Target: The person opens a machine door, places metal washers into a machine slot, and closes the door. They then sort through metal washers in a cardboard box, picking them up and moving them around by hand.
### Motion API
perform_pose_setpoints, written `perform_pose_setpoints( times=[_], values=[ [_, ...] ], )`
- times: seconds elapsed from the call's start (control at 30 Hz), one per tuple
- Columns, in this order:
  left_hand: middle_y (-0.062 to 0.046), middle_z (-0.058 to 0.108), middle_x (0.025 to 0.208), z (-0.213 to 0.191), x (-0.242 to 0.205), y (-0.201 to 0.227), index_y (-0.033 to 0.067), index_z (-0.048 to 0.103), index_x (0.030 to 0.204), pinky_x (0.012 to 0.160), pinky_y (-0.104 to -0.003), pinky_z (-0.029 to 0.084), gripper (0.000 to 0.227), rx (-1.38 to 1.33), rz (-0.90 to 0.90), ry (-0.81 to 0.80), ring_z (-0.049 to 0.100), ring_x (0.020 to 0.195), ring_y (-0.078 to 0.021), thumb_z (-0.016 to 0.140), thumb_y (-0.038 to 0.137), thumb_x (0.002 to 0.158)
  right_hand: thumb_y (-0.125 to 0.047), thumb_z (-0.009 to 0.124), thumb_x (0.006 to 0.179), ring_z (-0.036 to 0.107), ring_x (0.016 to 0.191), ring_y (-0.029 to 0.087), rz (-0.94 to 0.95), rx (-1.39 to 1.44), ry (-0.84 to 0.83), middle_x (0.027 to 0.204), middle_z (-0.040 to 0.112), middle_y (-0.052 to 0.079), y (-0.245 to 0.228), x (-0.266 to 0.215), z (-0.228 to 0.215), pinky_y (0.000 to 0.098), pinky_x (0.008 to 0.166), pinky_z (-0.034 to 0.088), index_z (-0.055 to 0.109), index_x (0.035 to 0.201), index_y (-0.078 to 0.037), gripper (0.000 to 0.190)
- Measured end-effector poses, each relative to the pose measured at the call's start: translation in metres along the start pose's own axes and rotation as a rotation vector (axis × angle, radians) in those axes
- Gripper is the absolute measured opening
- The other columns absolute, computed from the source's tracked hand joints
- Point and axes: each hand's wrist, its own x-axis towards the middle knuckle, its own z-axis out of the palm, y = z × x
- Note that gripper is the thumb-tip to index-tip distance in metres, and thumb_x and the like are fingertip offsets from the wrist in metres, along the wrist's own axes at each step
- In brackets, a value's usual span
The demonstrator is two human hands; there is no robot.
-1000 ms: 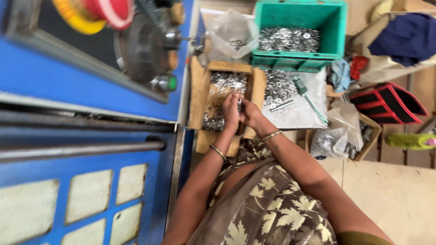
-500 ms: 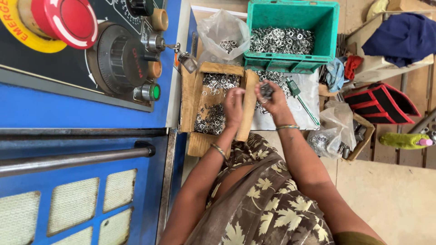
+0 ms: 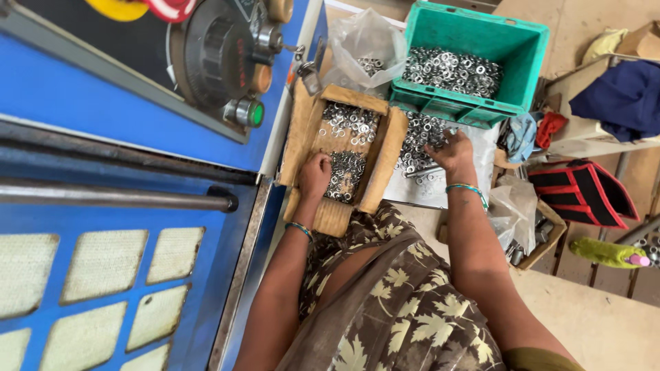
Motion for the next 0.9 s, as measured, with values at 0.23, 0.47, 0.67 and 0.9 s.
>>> perform_pose_setpoints(
  times=[0.23, 0.47, 0.67, 0.9],
  values=[
    [-0.011, 0.074, 0.096, 0.011, -0.004, -0.011, 0.0167, 0.071, 0.095, 0.072, -0.048, 0.055, 0.006, 0.179, 0.05, -0.038, 0.07, 0.088, -0.0377, 0.069, 0.019, 0.089, -0.048, 0.038, 0.106, 0.046, 0.133, 0.041, -0.058, -0.221, 0.04, 0.155, 0.043, 0.016, -0.011, 0.004, 0.007, 0.0611, 0.108, 0.039, 0.045, 0.146, -0.007, 0.057],
    [-0.008, 0.076, 0.094, 0.023, -0.002, -0.029, 0.0204, 0.075, 0.09, 0.076, -0.045, 0.057, 0.007, 0.28, 0.016, -0.427, 0.073, 0.089, -0.031, 0.073, 0.024, 0.084, -0.02, 0.046, 0.109, 0.071, 0.093, 0.022, -0.104, -0.819, -0.361, 0.105, 0.073, 0.01, 0.027, -0.04, 0.063, 0.0366, 0.088, 0.061, 0.065, 0.118, -0.001, 0.028],
    [-0.012, 0.077, 0.1, 0.038, 0.001, -0.045, 0.0217, 0.083, 0.085, 0.084, -0.044, 0.056, 0.01, 0.517, 0.05, -0.668, 0.073, 0.096, -0.0305, 0.075, 0.025, 0.081, -0.013, 0.06, 0.096, 0.073, 0.093, 0.021, -0.274, -1.681, -0.855, 0.106, 0.077, 0.012, 0.126, -0.077, 0.111, 0.0354, 0.088, 0.06, 0.076, 0.113, -0.007, 0.024],
    [-0.017, 0.074, 0.109, 0.053, 0.002, -0.059, 0.0074, 0.079, 0.098, 0.085, -0.045, 0.057, 0.024, 0.72, 0.076, -0.7, 0.072, 0.105, -0.0322, 0.072, 0.025, 0.084, -0.021, 0.064, 0.093, 0.071, 0.107, 0.026, -0.323, -2.797, -0.811, 0.115, 0.074, 0.011, 0.222, -0.063, 0.096, 0.0394, 0.09, 0.058, 0.078, 0.109, -0.013, 0.022]
  ],
)
